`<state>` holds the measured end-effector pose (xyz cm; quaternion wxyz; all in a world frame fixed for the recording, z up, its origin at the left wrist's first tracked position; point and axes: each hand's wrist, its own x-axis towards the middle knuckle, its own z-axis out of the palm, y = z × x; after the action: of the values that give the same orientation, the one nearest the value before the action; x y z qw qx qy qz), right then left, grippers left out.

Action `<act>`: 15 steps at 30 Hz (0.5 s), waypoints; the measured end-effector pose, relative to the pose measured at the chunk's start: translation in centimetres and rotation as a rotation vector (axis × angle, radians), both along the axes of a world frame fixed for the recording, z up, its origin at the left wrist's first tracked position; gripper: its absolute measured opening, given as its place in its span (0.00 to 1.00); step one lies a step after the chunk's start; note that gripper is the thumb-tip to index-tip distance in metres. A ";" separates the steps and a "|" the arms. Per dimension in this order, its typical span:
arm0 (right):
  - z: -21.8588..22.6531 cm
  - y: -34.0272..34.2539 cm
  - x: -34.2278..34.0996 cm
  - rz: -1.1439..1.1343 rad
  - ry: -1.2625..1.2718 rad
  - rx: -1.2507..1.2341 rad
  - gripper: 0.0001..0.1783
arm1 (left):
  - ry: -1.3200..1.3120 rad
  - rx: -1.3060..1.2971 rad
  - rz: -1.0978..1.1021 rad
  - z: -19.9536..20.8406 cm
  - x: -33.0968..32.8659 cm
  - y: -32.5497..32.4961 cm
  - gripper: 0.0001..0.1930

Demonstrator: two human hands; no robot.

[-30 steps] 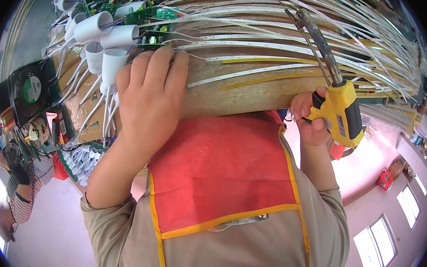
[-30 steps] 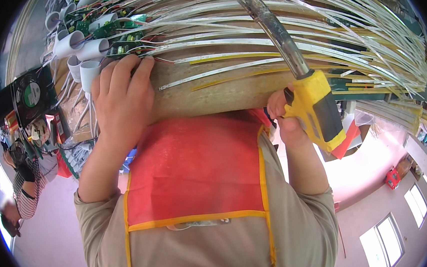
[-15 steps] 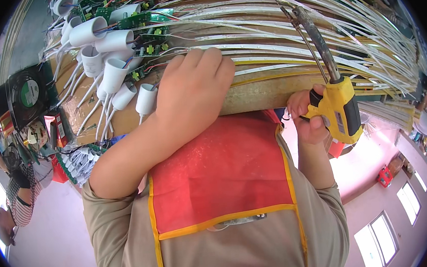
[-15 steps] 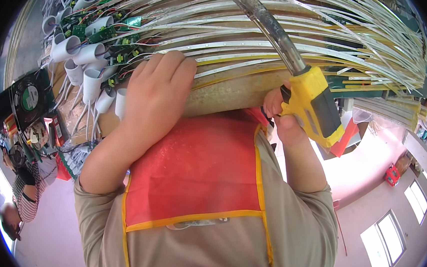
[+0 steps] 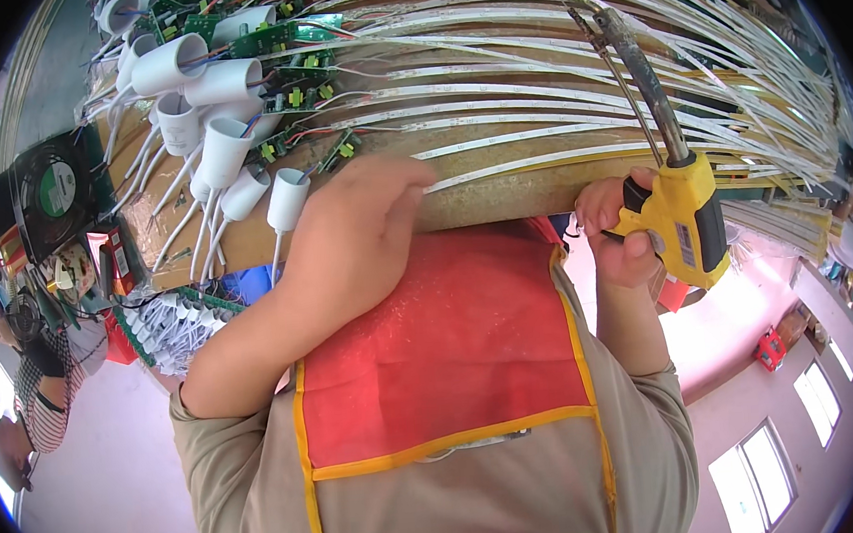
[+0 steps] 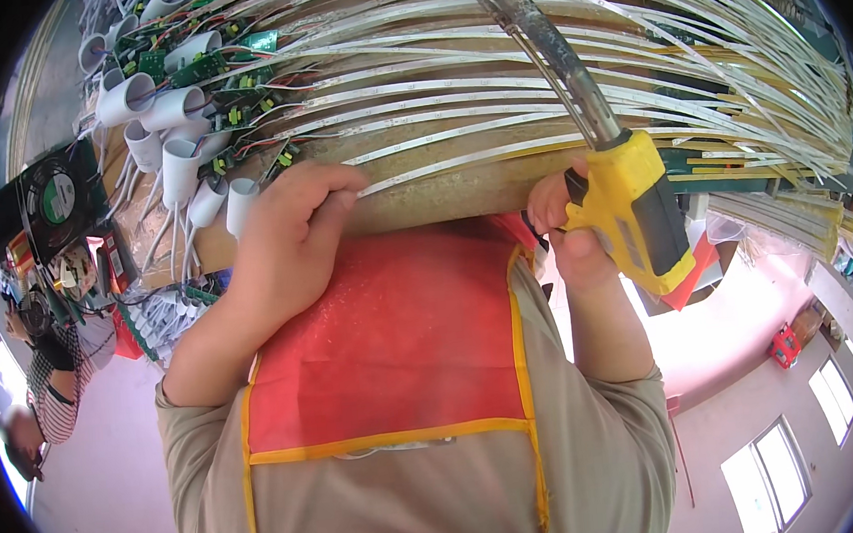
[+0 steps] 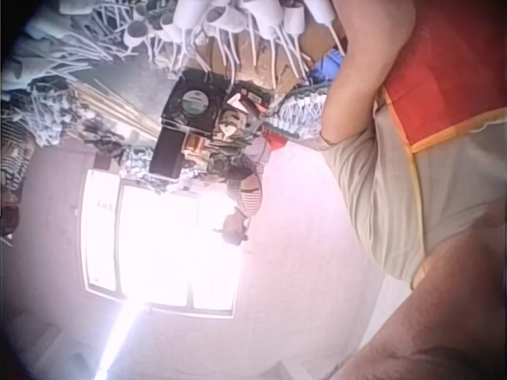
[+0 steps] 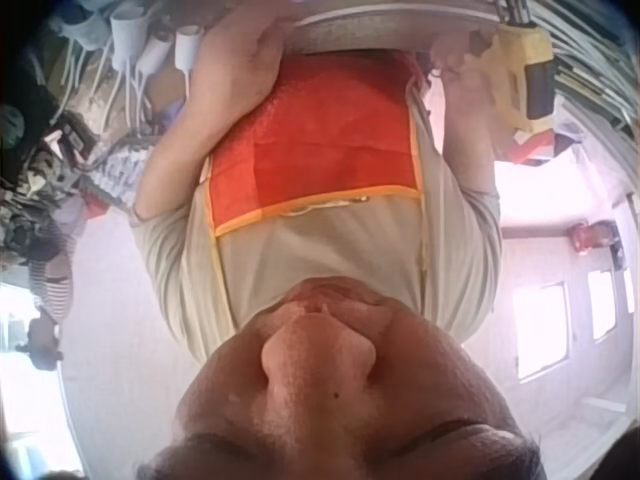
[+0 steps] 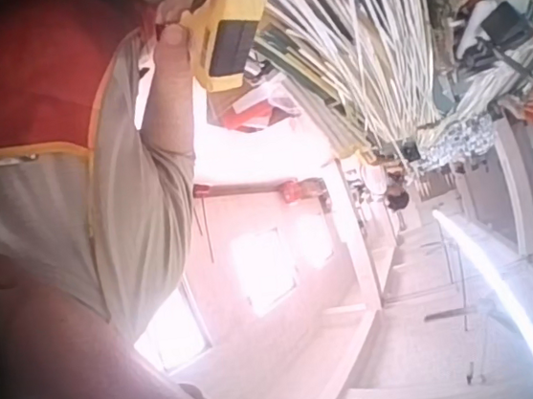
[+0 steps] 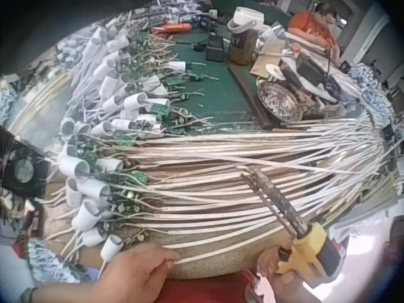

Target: The recorder is using a hot glue gun to assemble or secure components within LED strip housing/casings on a factory assembly line.

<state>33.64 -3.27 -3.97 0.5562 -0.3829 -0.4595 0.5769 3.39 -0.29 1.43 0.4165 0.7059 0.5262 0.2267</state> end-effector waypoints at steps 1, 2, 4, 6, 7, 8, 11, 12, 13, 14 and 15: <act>0.0 0.0 0.0 0.001 -0.002 0.000 0.41 | 0.015 0.010 0.003 -0.2 -0.1 -0.1 0.07; 0.1 0.0 -0.1 0.004 -0.002 -0.009 0.41 | 0.091 0.020 -0.020 0.0 0.0 -0.3 0.07; 0.3 0.1 -0.2 0.010 -0.003 -0.026 0.42 | 0.243 0.038 -0.064 0.5 0.2 -0.9 0.08; 0.4 0.0 -0.1 0.011 -0.005 -0.028 0.41 | 0.289 0.203 -0.067 0.0 0.2 -0.8 0.10; 0.4 0.0 -0.1 0.012 -0.006 -0.028 0.41 | 0.312 0.286 -0.068 -0.1 0.2 -0.7 0.11; 0.4 0.0 -0.1 0.014 -0.006 -0.032 0.41 | 0.357 0.311 -0.081 -0.1 0.1 -0.6 0.12; 0.4 0.0 -0.1 0.017 0.001 -0.038 0.41 | 0.466 0.378 -0.120 0.0 0.0 -0.3 0.13; 0.2 0.0 0.1 0.016 0.006 -0.037 0.41 | 0.485 0.392 -0.135 0.0 0.0 -0.3 0.13; 0.1 -0.1 0.1 0.015 0.012 -0.037 0.41 | 0.504 0.407 -0.150 0.0 -0.1 -0.2 0.13; 0.1 0.0 0.1 0.019 0.013 -0.036 0.41 | 0.461 0.411 -0.143 -0.1 0.0 -0.1 0.13; 0.1 0.0 0.1 0.023 0.014 -0.034 0.41 | 0.418 0.416 -0.137 -0.3 0.1 -0.1 0.12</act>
<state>33.76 -3.26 -3.84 0.5460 -0.3830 -0.4502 0.5937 3.51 -0.35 1.11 0.1601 0.8412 0.4940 0.1510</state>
